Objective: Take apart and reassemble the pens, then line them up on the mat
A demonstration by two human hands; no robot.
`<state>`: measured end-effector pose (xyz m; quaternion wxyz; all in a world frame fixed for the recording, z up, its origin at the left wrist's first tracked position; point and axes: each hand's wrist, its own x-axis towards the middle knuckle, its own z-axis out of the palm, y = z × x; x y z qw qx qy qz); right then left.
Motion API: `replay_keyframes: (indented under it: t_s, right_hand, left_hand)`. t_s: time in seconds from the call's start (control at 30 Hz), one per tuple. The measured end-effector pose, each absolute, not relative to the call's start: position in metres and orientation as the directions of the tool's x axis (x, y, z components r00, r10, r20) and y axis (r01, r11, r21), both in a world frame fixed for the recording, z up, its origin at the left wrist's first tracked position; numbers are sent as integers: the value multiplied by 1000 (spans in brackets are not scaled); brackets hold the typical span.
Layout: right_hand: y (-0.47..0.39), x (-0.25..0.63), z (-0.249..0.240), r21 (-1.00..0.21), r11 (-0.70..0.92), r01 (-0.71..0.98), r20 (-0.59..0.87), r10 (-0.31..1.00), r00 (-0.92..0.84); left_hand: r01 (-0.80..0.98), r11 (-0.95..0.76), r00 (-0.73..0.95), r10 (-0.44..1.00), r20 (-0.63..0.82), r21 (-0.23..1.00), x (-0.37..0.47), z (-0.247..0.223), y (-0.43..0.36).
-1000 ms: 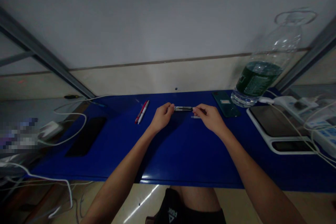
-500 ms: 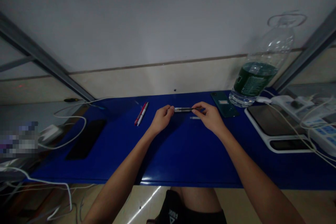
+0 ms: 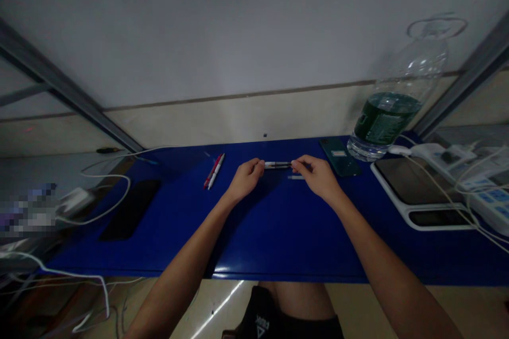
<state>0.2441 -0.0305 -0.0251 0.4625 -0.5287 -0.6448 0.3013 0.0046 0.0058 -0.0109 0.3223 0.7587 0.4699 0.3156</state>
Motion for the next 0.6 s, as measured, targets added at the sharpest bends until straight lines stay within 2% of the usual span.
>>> replay_keyframes:
  t_s: [0.13,0.27,0.43,0.6]
  right_hand:
    - [-31,243,-23,-886,249,390,273,962,5]
    - [-32,241,-22,-909,248,336,268,963,16]
    - [-33,240,-21,-925,235,300,251,968,17]
    - [-32,242,-22,-926,242,290,260,965,23]
  left_hand:
    - [469,-348,395,905,160,812,5,-12,6]
    - [490,-383,430,888,165,783,5,-9,5]
    - [532,-475,515,839,178,701,5,-1,-1]
    - [611,-553,567,805,174,566,7,0,-7]
